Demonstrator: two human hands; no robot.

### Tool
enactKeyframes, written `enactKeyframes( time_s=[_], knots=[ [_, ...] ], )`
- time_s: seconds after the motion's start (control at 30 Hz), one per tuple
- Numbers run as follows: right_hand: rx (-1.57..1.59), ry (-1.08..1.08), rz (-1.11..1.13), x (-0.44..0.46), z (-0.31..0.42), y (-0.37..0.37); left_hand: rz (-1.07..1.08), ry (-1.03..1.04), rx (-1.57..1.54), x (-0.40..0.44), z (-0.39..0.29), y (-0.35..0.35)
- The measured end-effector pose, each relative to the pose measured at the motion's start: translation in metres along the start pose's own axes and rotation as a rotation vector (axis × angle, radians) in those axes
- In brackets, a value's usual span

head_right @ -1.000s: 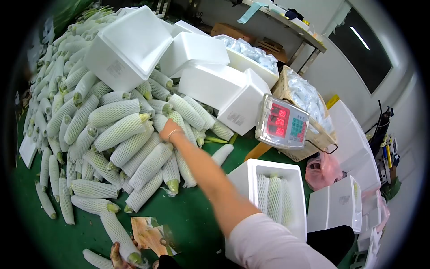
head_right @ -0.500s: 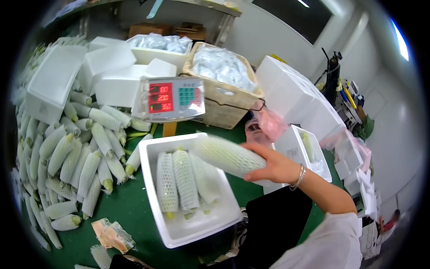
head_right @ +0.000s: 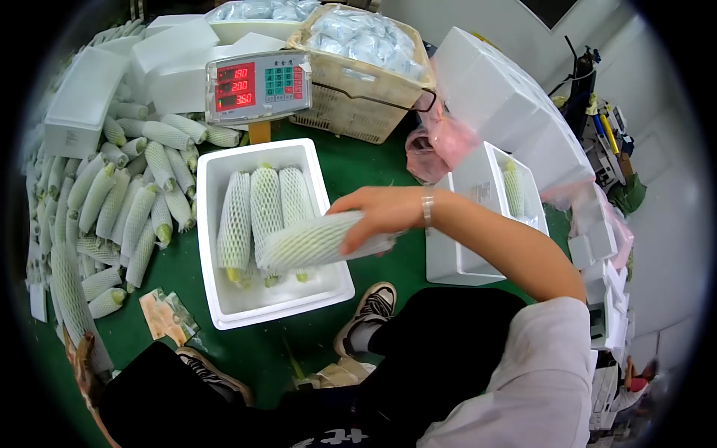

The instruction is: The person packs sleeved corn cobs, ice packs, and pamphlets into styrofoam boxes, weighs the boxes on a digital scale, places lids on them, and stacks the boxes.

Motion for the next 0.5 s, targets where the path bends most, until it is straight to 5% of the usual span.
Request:
enactKeyframes(
  time_s=[0.13,0.2,0.27,0.33,0.47,0.5],
  knots=[
    [0.186,0.128,0.478,0.068,-0.003,0.049,0.174,0.327,-0.046,0.020,-0.114,0.022],
    [-0.163,0.046,0.553,0.107,-0.004,0.081,0.330,0.381,-0.001,0.040,-0.155,0.055],
    [-0.896,-0.125,0.236,0.149,-0.025,0.117,0.478,0.451,0.220,0.044,-0.215,0.103],
    [-0.992,-0.247,0.001,0.127,-0.024,0.124,0.514,0.382,-0.118,0.036,-0.222,0.150],
    [-0.885,-0.330,-0.066,0.087,0.001,0.096,0.682,-0.189,-0.430,-0.006,-0.230,0.229],
    [-0.528,-0.384,-0.086,0.068,0.014,0.084,0.604,-0.169,-0.625,-0.014,-0.229,0.249]
  ],
)
Point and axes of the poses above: each hand's wrist, its own x-axis towards the middle knuckle, its own y-axis out of the palm, z = x × y, the point moved 6 cm from there along x, towards the middle knuckle, and after that the axes turned 8 degrees about y, right-handed, at the moved point
